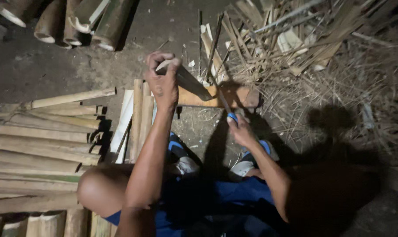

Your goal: The person sits on the ground and uses a machete to split bamboo poles into thin strips. They repeatedly position each bamboo piece on a wooden block and strike it with the machete to separate the layers, then set the finished strips aside.

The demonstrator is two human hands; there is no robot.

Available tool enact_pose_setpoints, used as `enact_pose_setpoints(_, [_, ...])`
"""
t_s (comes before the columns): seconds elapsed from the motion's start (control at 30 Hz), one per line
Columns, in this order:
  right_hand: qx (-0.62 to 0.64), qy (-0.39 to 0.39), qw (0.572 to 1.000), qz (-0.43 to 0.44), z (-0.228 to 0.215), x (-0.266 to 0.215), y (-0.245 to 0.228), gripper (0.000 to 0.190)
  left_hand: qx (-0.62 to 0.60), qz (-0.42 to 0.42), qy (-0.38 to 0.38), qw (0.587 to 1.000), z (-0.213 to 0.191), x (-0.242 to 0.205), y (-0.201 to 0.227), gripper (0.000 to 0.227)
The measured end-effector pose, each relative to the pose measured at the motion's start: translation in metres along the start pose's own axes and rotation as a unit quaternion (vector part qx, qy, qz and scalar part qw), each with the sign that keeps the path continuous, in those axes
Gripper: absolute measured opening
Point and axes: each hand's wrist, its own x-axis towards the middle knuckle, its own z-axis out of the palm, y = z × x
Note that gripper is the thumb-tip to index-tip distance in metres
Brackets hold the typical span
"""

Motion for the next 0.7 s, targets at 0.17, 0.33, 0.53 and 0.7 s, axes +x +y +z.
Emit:
enact_pose_setpoints(0.17, [0.100, -0.113, 0.987, 0.051, -0.012, -0.052, -0.101, 0.032, -0.010, 0.013, -0.070, 0.997, -0.009, -0.019, 0.013, 0.019])
enact_pose_setpoints(0.33, [0.104, -0.129, 0.986, -0.025, -0.039, -0.068, -0.169, 0.039, 0.008, 0.040, -0.085, 0.996, -0.017, -0.038, 0.019, 0.019])
enact_pose_setpoints(0.53, [0.042, -0.045, 0.993, -0.104, 0.012, -0.045, -0.083, 0.040, 0.040, 0.031, -0.068, 0.996, -0.022, -0.032, 0.016, 0.016])
enact_pose_setpoints(0.7, [-0.059, -0.024, 0.998, 0.028, 0.084, 0.014, 0.048, 0.051, 0.015, 0.056, -0.028, 0.998, -0.028, -0.025, 0.012, 0.013])
